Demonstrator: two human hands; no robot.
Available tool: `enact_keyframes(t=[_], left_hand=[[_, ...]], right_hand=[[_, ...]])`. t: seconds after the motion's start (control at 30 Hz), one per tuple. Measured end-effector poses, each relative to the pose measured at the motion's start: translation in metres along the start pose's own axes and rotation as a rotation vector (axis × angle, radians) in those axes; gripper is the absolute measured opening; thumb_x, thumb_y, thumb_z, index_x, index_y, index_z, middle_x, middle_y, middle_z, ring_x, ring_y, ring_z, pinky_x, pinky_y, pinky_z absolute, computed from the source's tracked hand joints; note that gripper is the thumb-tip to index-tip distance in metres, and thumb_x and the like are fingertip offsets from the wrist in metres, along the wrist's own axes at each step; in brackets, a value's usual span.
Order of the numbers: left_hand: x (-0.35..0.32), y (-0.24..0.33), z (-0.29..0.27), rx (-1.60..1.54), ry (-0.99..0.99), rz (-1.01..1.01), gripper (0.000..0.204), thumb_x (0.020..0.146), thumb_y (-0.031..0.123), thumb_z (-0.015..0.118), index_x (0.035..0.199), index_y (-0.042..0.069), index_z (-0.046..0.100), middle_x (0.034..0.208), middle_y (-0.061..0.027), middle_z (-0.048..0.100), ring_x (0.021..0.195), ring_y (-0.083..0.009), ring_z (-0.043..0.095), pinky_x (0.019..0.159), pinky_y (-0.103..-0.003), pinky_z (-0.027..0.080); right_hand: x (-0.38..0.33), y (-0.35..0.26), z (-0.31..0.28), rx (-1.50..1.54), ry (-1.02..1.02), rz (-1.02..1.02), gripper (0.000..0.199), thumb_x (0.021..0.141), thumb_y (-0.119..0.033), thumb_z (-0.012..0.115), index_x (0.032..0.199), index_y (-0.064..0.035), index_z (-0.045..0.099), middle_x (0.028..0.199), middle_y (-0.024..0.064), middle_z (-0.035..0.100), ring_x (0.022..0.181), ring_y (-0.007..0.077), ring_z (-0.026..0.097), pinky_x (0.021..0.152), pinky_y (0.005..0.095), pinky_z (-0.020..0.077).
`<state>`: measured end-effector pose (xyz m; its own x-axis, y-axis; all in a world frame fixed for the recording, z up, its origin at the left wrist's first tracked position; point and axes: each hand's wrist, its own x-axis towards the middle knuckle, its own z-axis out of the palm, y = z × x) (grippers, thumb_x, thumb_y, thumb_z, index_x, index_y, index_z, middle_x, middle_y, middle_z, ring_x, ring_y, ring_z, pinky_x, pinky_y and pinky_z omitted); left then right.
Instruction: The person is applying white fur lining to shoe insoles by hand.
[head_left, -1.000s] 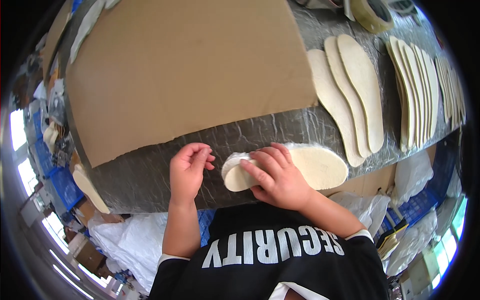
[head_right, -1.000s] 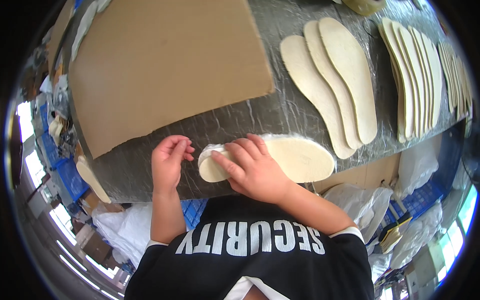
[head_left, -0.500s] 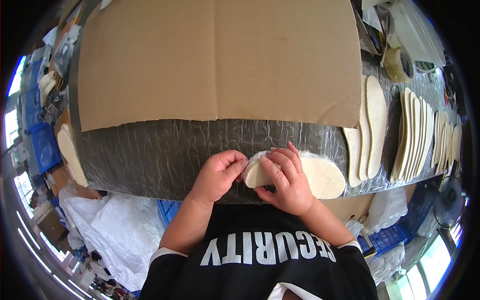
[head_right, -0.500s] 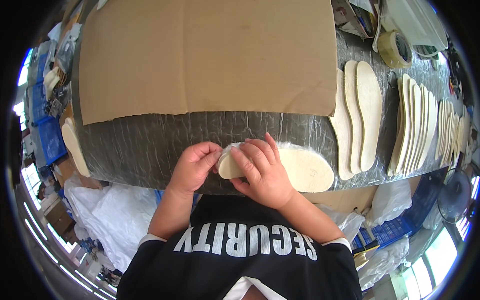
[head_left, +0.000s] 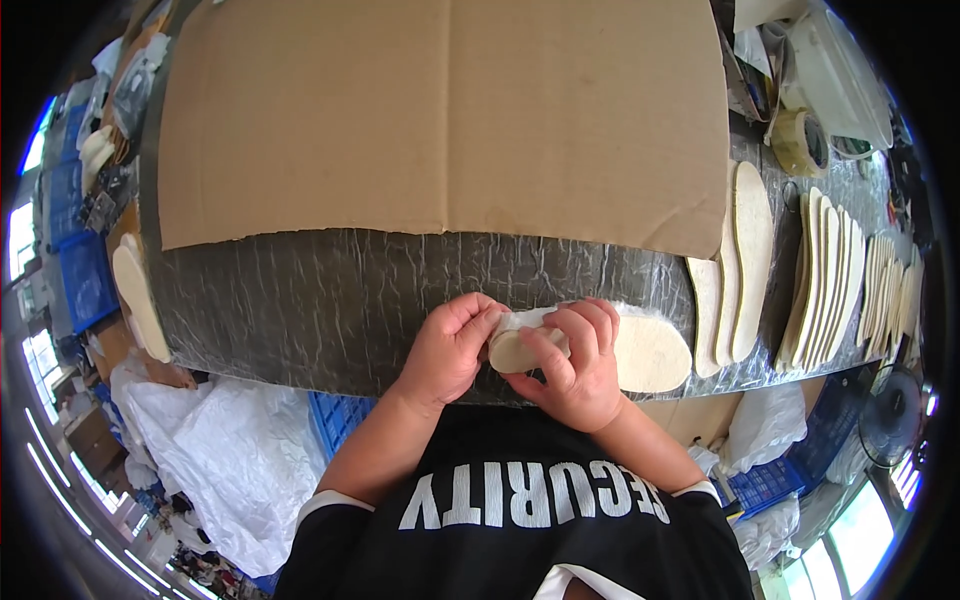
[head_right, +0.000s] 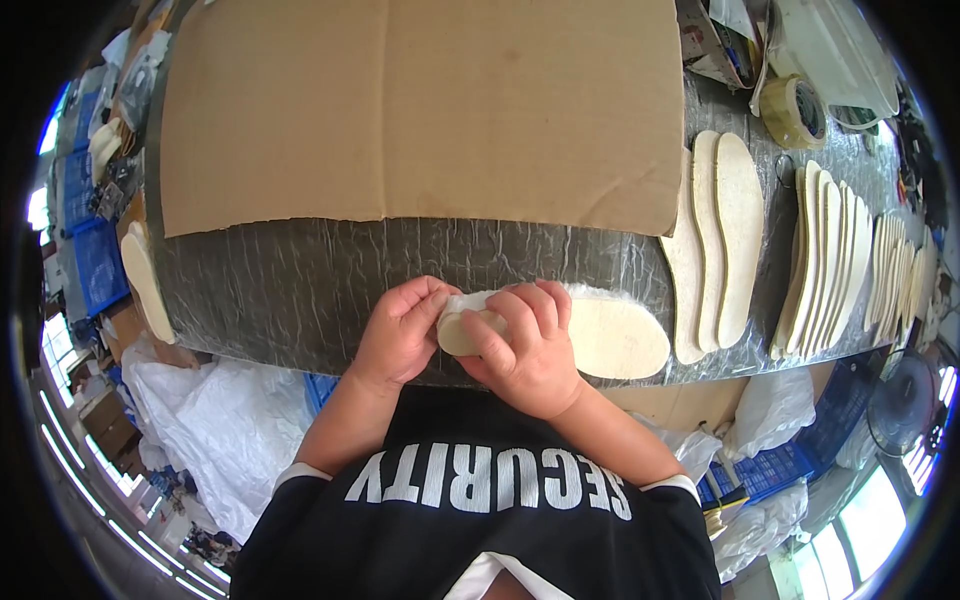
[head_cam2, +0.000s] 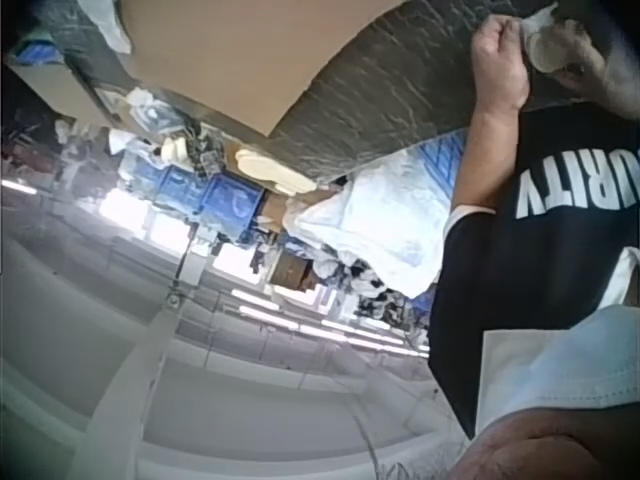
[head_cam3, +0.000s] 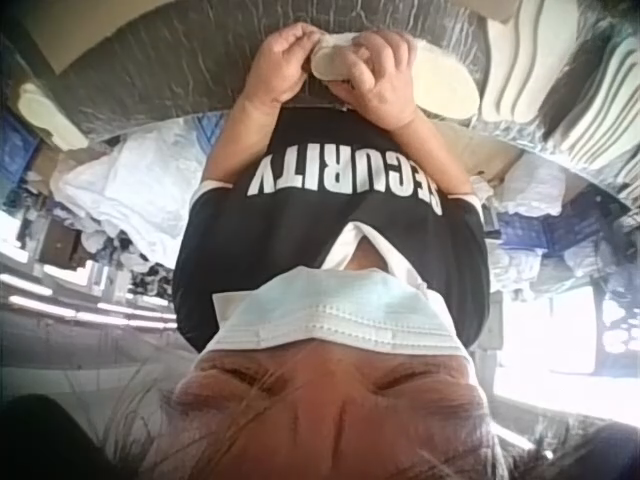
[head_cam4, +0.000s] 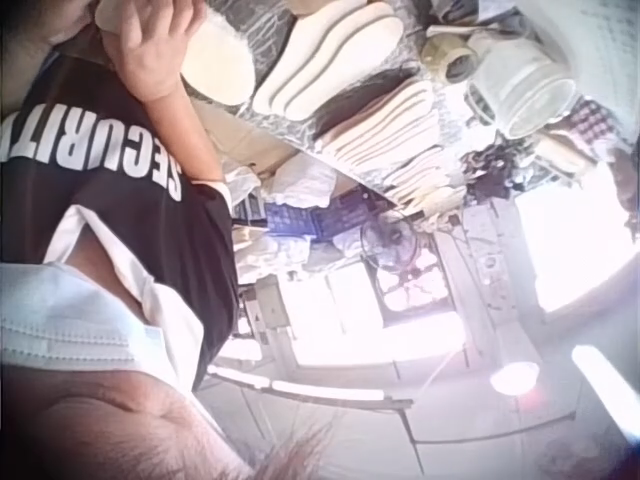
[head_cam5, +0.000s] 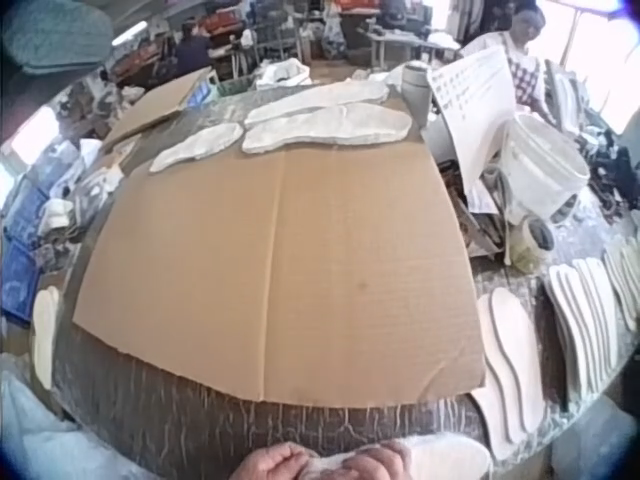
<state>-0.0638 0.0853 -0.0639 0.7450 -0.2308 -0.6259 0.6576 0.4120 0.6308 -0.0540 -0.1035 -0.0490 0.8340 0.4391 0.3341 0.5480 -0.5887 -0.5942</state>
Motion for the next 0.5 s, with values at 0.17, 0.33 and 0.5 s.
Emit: enact_keyframes(t=[0.17, 0.33, 0.5], left_hand=[[0.002, -0.009, 0.002, -0.300, -0.063, -0.119, 0.016, 0.101, 0.014, 0.053, 0.103, 0.000, 0.062, 0.094, -0.0058, 0.065, 0.084, -0.0124, 0.062, 0.075, -0.026, 0.052], [-0.003, 0.010, 0.015, -0.195, -0.101, -0.063, 0.018, 0.101, 0.015, 0.055, 0.105, -0.001, 0.063, 0.094, -0.0055, 0.065, 0.084, -0.0123, 0.062, 0.077, -0.027, 0.051], [-0.004, 0.012, 0.011, 0.108, -0.181, 0.061, 0.015, 0.097, 0.014, 0.062, 0.097, -0.001, 0.066, 0.090, -0.0037, 0.065, 0.082, -0.0112, 0.060, 0.072, -0.025, 0.048]], right_hand=[[-0.004, 0.005, -0.003, 0.050, 0.056, -0.050, 0.065, 0.051, -0.022, 0.085, 0.109, -0.0120, 0.056, 0.107, 0.0081, 0.053, 0.100, 0.0298, 0.052, 0.087, 0.0490, 0.0404], [0.004, 0.013, -0.018, 0.117, -0.059, 0.000, 0.071, 0.047, -0.019, 0.086, 0.109, -0.0100, 0.052, 0.108, 0.0092, 0.053, 0.095, 0.0299, 0.054, 0.083, 0.0458, 0.0380], [0.011, 0.014, -0.030, 0.174, -0.111, 0.011, 0.071, 0.051, -0.025, 0.088, 0.112, -0.0109, 0.054, 0.107, 0.0090, 0.054, 0.094, 0.0290, 0.054, 0.084, 0.0454, 0.0376]])
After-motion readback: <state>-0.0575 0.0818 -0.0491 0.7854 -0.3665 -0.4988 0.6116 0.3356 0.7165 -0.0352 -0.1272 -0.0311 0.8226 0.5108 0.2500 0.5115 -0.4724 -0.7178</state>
